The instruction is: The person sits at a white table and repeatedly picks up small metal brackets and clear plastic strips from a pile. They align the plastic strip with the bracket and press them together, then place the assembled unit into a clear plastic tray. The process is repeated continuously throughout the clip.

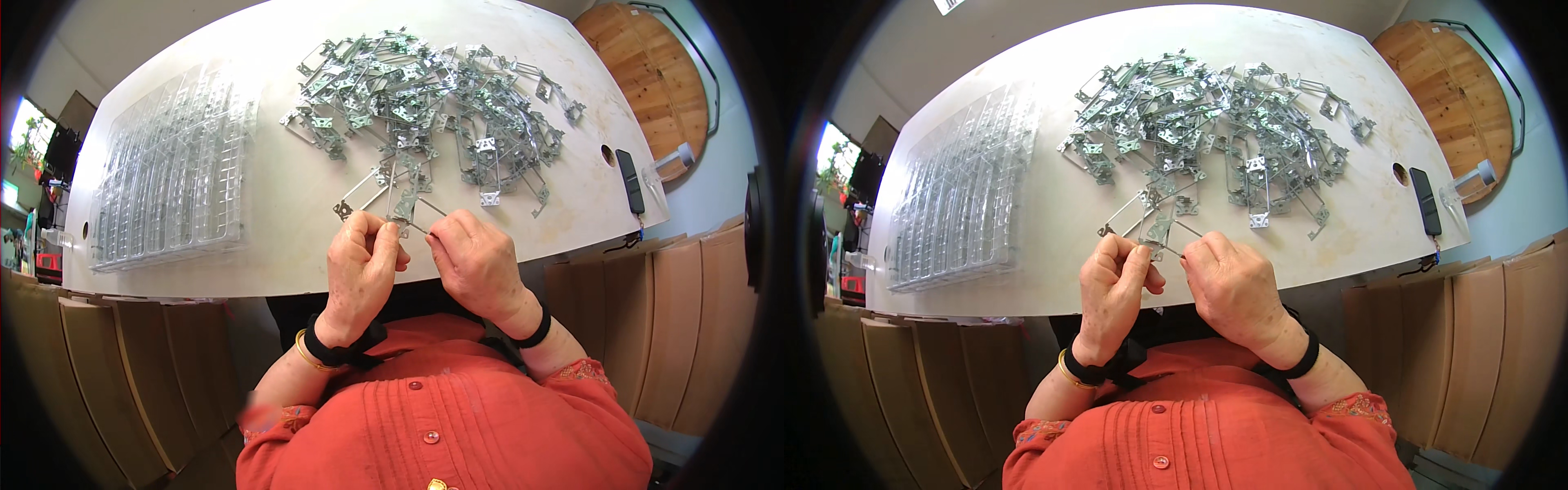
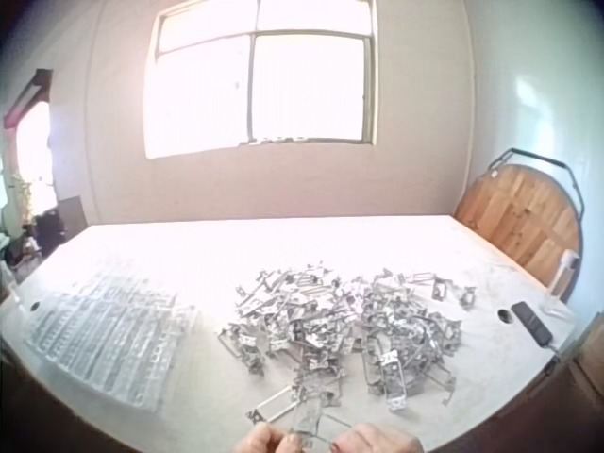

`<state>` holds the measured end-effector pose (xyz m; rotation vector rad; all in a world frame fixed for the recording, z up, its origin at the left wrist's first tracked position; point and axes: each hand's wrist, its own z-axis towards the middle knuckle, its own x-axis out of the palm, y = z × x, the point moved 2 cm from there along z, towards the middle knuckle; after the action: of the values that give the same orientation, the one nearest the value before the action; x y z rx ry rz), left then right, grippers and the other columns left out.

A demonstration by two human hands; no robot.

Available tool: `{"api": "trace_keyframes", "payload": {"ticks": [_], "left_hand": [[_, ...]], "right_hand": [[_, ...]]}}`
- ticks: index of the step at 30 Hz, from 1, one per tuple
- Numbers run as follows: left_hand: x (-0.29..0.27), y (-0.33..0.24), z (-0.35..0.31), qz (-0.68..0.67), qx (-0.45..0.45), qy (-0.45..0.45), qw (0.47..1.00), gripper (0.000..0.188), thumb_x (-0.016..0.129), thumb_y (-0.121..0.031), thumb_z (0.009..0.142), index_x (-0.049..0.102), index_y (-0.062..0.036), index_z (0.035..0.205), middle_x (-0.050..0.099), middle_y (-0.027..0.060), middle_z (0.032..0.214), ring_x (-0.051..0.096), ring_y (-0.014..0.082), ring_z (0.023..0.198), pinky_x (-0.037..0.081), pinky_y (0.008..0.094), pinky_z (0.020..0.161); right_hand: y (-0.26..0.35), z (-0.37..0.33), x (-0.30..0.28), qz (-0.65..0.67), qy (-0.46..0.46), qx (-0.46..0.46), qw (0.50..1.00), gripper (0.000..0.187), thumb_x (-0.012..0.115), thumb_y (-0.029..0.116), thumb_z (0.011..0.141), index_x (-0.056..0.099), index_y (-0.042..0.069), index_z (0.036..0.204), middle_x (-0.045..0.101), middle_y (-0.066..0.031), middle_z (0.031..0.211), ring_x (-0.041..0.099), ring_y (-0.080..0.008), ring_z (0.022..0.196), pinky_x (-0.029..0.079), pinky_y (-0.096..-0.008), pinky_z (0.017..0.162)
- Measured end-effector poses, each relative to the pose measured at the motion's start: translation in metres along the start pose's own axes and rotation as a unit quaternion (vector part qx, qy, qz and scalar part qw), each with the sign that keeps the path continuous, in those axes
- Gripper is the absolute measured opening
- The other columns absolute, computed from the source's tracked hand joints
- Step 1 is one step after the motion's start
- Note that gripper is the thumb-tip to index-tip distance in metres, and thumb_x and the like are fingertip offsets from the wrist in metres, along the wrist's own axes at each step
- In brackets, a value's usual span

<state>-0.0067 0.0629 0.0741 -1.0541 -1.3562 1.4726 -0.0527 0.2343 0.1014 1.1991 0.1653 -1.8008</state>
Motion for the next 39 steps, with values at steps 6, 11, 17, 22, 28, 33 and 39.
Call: {"api": "trace_keyframes", "payload": {"ticks": [6,11,17,22,28,33,39], "left_hand": [[0.008,0.004,-0.005,-0.091,0.007,0.002,0.996,0.012,0.058,-0.006,0.11,0.057,0.0004,0.099,0.072,0.0093,0.081,0.07,0.0123,0.071,0.057,0.0261,0.066],[0.014,0.012,-0.007,-0.132,0.001,0.0,0.991,0.012,0.057,-0.007,0.111,0.056,0.0003,0.102,0.073,0.0098,0.083,0.071,0.0131,0.073,0.059,0.0266,0.069],[0.011,0.012,-0.006,-0.164,-0.04,-0.014,0.986,0.016,0.055,-0.013,0.113,0.057,-0.0007,0.103,0.074,0.0113,0.086,0.072,0.0159,0.075,0.057,0.0287,0.075],[0.001,0.013,0.003,-0.143,-0.014,-0.044,0.989,0.017,0.055,-0.015,0.113,0.058,-0.0026,0.102,0.075,0.0096,0.085,0.071,0.0154,0.074,0.052,0.0271,0.073],[-0.025,0.005,0.012,-0.085,0.033,-0.101,0.991,0.015,0.055,-0.012,0.112,0.059,-0.0011,0.102,0.073,0.0095,0.084,0.071,0.0155,0.074,0.058,0.0291,0.073],[-0.039,0.004,0.02,0.021,0.088,-0.133,0.987,0.012,0.057,-0.005,0.11,0.058,-0.0001,0.098,0.07,0.0077,0.088,0.068,0.0121,0.073,0.058,0.0285,0.069],[-0.047,0.007,0.027,0.346,0.208,-0.17,0.899,0.008,0.062,0.004,0.101,0.058,0.0016,0.095,0.064,0.0137,0.093,0.066,0.0238,0.073,0.054,0.0358,0.067]], "right_hand": [[0.005,-0.002,0.004,0.0,-0.023,0.033,0.999,0.014,0.075,0.005,0.09,0.063,0.007,0.097,0.06,-0.0092,0.087,0.062,-0.031,0.069,0.05,-0.0426,0.062],[0.004,-0.001,0.007,0.002,-0.04,0.044,0.998,0.014,0.075,0.008,0.091,0.063,0.008,0.098,0.06,-0.0089,0.088,0.062,-0.0305,0.068,0.051,-0.0424,0.062],[0.001,0.0,0.005,0.112,-0.051,0.124,0.985,0.012,0.074,0.007,0.094,0.063,0.007,0.098,0.063,-0.0102,0.088,0.065,-0.0317,0.071,0.051,-0.043,0.064],[-0.009,0.002,0.0,0.018,-0.067,0.079,0.994,0.012,0.073,0.007,0.095,0.062,0.007,0.099,0.063,-0.011,0.088,0.065,-0.034,0.074,0.052,-0.044,0.065],[-0.029,-0.004,0.005,-0.029,-0.027,0.114,0.993,0.014,0.072,0.01,0.096,0.059,0.008,0.099,0.061,-0.0115,0.09,0.066,-0.0358,0.077,0.052,-0.0452,0.067],[-0.036,-0.005,0.012,-0.033,-0.021,0.124,0.991,0.012,0.073,0.01,0.096,0.061,0.007,0.098,0.063,-0.0121,0.09,0.066,-0.0357,0.075,0.052,-0.0446,0.067],[-0.038,-0.004,0.012,0.175,-0.032,0.238,0.955,0.009,0.072,0.01,0.1,0.065,0.004,0.098,0.065,-0.0072,0.084,0.06,-0.0197,0.067,0.049,-0.0341,0.063]]}}
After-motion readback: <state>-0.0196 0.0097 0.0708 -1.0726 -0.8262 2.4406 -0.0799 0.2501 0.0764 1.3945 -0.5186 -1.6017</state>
